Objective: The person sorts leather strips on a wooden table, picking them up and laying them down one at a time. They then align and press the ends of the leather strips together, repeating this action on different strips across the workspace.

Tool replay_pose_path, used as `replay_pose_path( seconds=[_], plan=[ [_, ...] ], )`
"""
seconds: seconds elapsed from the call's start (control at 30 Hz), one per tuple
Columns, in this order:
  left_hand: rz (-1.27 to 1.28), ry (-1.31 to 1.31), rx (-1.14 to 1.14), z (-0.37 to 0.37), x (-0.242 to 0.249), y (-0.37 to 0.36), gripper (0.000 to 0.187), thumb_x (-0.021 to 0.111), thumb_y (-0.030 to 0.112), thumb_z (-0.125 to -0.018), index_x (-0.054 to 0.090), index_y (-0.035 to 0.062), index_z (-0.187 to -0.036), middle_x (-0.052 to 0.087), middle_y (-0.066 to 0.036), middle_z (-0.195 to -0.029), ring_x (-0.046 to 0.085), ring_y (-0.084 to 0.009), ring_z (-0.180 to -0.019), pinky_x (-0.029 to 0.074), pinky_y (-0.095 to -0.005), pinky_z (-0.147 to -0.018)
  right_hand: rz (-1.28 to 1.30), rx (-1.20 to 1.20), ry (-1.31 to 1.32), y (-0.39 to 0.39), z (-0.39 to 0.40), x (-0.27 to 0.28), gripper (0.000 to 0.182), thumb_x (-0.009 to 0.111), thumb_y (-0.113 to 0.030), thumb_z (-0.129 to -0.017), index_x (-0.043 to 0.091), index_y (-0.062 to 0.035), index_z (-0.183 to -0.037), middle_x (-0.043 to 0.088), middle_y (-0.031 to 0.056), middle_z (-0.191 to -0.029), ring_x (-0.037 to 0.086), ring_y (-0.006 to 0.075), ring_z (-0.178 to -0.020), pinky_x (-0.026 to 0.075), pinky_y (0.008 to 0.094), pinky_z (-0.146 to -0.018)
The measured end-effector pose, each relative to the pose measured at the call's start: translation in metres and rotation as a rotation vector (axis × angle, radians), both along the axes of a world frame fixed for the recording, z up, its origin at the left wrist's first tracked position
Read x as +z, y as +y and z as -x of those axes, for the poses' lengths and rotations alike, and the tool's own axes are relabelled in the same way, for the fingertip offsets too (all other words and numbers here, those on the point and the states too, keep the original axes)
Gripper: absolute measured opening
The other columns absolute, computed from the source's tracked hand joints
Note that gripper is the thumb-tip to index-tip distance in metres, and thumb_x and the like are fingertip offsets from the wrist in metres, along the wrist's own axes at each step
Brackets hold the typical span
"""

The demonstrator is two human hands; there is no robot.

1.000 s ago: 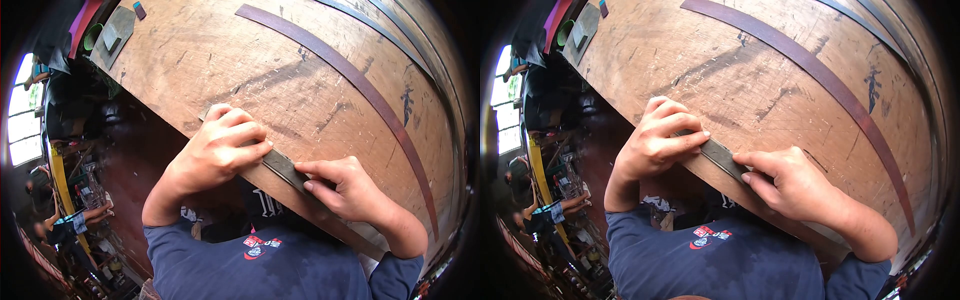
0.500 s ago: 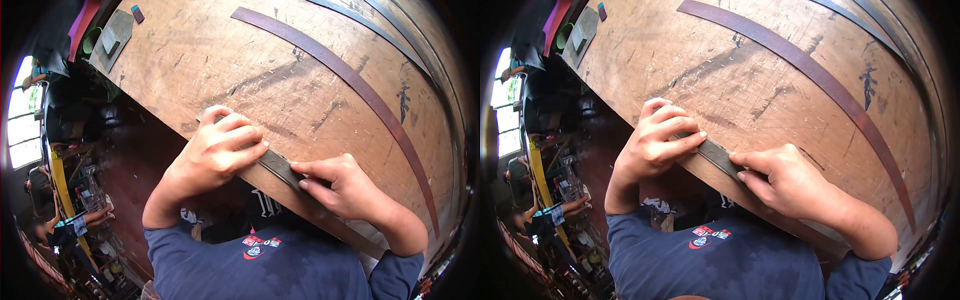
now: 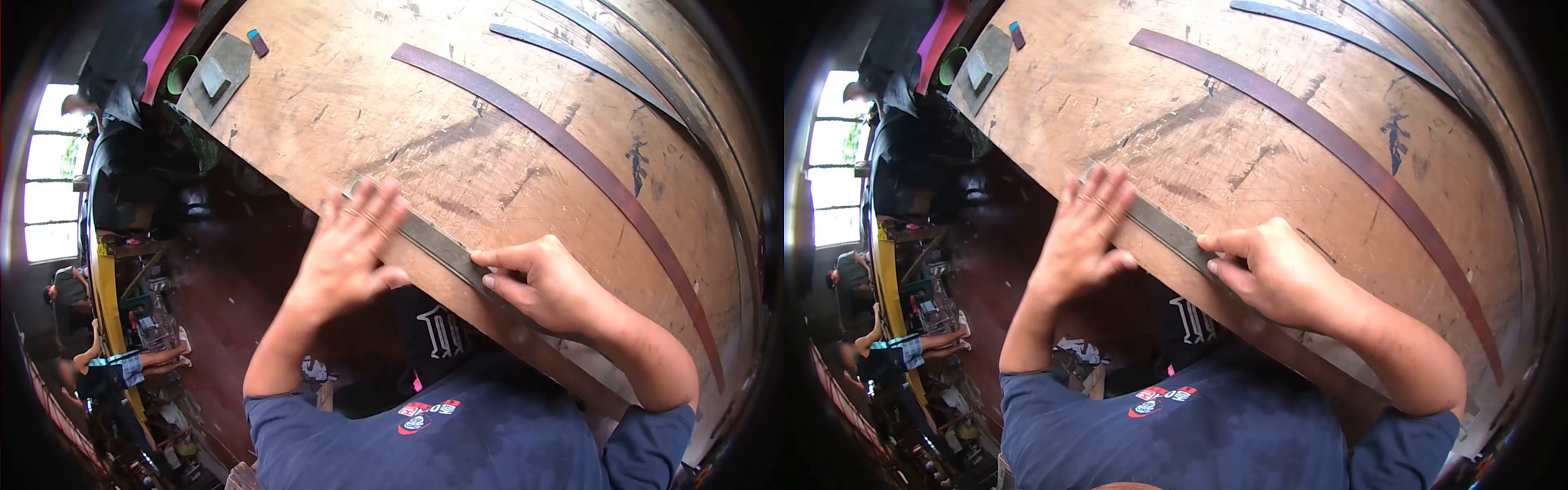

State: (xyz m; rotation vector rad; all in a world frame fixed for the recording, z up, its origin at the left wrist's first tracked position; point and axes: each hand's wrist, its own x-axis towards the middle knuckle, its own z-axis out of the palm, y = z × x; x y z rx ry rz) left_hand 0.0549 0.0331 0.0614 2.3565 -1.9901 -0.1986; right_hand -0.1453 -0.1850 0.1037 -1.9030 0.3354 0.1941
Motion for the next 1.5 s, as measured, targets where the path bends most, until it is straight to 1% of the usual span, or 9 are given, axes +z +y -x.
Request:
replay_pose_path(
  seconds=[0.13,0.2,0.33,0.4,0.43,0.5,0.63,0.97,1.5],
  plan=[
    [0.111,-0.090,0.192,-0.011,0.005,0.007,0.087,0.043,0.065,-0.093,0.029,0.0054,-0.153,0.026,-0.016,-0.160,0.020,-0.0364,-0.149,0.006,-0.0590,-0.118,0.017,-0.012,0.005,0.001,0.000,0.001,0.029,0.062,-0.010,-0.087,0.069,0.0026,-0.112,0.070,0.0248,-0.088,0.071,0.0344,-0.082,0.055,0.0375,-0.077],
    [0.214,-0.012,0.047,0.018,0.009,-0.001,0.088,0.048,0.062,-0.092,0.028,0.0019,-0.153,0.027,-0.018,-0.159,0.021,-0.0365,-0.149,0.008,-0.0585,-0.118,0.030,-0.006,-0.010,0.002,0.002,-0.001,0.029,0.063,-0.011,-0.087,0.069,0.0023,-0.112,0.070,0.0245,-0.089,0.071,0.0342,-0.082,0.055,0.0376,-0.077],
    [0.058,0.136,-0.120,0.055,0.019,-0.018,0.085,0.052,0.059,-0.091,0.033,0.0002,-0.149,0.030,-0.018,-0.157,0.024,-0.0346,-0.148,0.015,-0.0540,-0.119,0.045,-0.005,-0.006,0.001,0.006,-0.004,0.032,0.064,-0.012,-0.087,0.068,0.0020,-0.116,0.071,0.0243,-0.089,0.071,0.0340,-0.082,0.055,0.0378,-0.078],
    [0.018,0.069,-0.132,0.053,0.011,-0.018,0.082,0.052,0.059,-0.090,0.037,0.0013,-0.148,0.031,-0.016,-0.157,0.024,-0.0332,-0.148,0.016,-0.0525,-0.119,-0.017,0.019,0.042,-0.003,0.013,-0.003,0.041,0.068,-0.010,-0.088,0.061,0.0001,-0.128,0.072,0.0184,-0.086,0.068,0.0162,-0.077,0.053,0.0316,-0.074],
    [0.022,0.080,-0.120,0.053,0.011,-0.018,0.081,0.051,0.059,-0.091,0.039,0.0025,-0.147,0.032,-0.015,-0.157,0.023,-0.0322,-0.149,0.015,-0.0521,-0.120,-0.021,0.007,0.044,-0.004,0.019,0.000,0.041,0.068,-0.010,-0.088,0.061,0.0001,-0.128,0.072,0.0184,-0.086,0.068,0.0162,-0.077,0.053,0.0316,-0.074],
    [0.019,0.069,-0.122,0.055,0.009,-0.017,0.081,0.051,0.059,-0.091,0.039,0.0024,-0.148,0.032,-0.015,-0.157,0.023,-0.0322,-0.149,0.015,-0.0520,-0.120,-0.107,0.026,0.114,-0.009,0.032,0.015,0.046,0.068,-0.017,-0.087,0.059,-0.0009,-0.129,0.071,0.0239,-0.098,0.070,0.0365,-0.091,0.054,0.0382,-0.083],
    [0.018,0.050,-0.117,0.054,0.007,-0.017,0.082,0.050,0.060,-0.092,0.038,0.0021,-0.148,0.032,-0.016,-0.157,0.023,-0.0318,-0.149,0.012,-0.0511,-0.120,0.072,0.122,0.061,-0.013,0.059,0.025,0.047,0.069,-0.018,-0.087,0.058,-0.0018,-0.129,0.070,0.0247,-0.101,0.068,0.0398,-0.094,0.054,0.0419,-0.084],
    [0.041,0.045,-0.129,0.052,0.001,-0.017,0.084,0.047,0.064,-0.091,0.041,0.0006,-0.146,0.036,-0.018,-0.155,0.027,-0.0329,-0.147,0.010,-0.0496,-0.121,-0.038,0.075,0.053,-0.020,0.073,0.014,0.043,0.071,-0.006,-0.084,0.061,-0.0018,-0.126,0.069,0.0210,-0.092,0.067,0.0369,-0.084,0.052,0.0408,-0.076],
    [0.057,0.059,-0.125,0.049,-0.002,-0.018,0.088,0.048,0.067,-0.088,0.043,0.0009,-0.145,0.040,-0.019,-0.152,0.032,-0.0367,-0.145,0.013,-0.0522,-0.119,-0.048,0.037,0.011,-0.020,0.075,0.000,0.035,0.070,-0.008,-0.084,0.066,0.0013,-0.117,0.069,0.0240,-0.094,0.069,0.0373,-0.084,0.054,0.0399,-0.075]
  ],
)
